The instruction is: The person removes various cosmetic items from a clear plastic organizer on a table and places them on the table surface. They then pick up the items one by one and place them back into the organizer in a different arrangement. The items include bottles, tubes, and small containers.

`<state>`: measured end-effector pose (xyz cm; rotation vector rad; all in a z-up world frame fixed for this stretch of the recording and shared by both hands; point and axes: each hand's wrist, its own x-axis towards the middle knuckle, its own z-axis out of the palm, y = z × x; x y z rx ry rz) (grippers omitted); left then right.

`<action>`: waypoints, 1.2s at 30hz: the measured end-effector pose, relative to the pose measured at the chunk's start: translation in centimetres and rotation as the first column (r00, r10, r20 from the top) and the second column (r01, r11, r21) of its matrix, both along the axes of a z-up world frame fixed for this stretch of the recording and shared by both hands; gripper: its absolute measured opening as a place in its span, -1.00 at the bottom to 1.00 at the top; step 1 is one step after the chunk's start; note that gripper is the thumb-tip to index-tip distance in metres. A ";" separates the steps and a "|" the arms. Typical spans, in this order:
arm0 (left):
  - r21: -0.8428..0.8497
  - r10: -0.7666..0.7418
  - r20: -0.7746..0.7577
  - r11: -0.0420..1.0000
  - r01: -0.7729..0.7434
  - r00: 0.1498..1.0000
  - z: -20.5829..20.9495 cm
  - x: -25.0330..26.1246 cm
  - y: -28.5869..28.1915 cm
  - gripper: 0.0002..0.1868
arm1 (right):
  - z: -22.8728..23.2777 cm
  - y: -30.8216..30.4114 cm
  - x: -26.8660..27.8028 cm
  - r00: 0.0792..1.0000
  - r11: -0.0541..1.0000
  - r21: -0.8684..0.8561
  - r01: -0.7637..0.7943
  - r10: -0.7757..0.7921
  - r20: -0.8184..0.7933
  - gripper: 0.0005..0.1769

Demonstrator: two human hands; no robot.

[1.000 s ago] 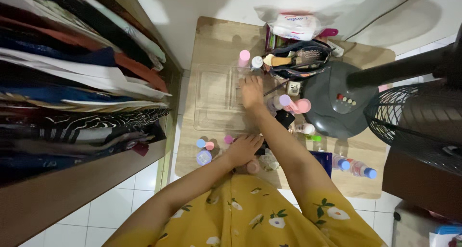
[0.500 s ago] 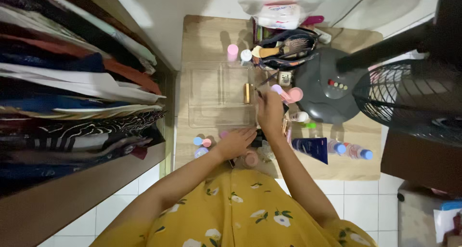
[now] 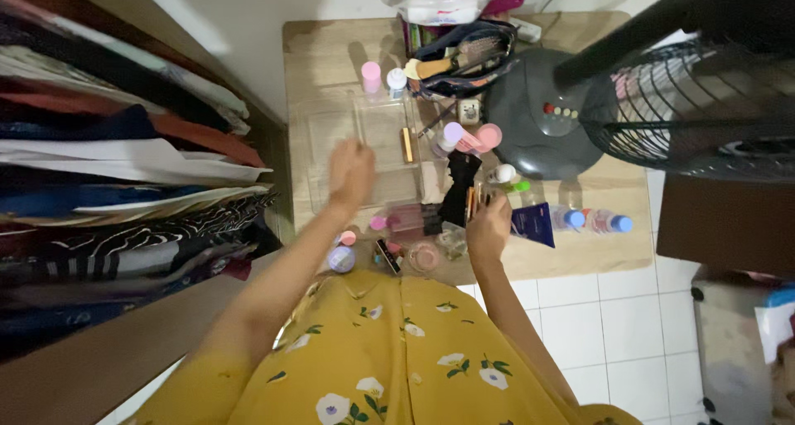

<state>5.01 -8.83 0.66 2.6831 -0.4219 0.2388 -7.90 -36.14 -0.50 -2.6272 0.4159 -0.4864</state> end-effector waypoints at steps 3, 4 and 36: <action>0.069 -0.100 -0.038 0.992 0.103 0.994 -0.4 3.1 0.8 -0.87 | -1.6 -0.4 0.2 0.996 0.999 0.011 0.053 -0.052 -0.070 -0.56; 0.171 -0.132 -0.082 0.975 0.145 0.988 -0.8 4.0 0.4 -0.88 | -2.0 -0.5 0.4 0.997 0.999 -0.009 0.053 -0.053 -0.059 -0.58; -0.953 -0.435 -0.221 -0.093 -0.288 0.873 12.8 0.1 2.2 -0.96 | 1.4 6.8 6.5 0.857 0.902 -0.075 -0.425 0.374 -0.354 -0.72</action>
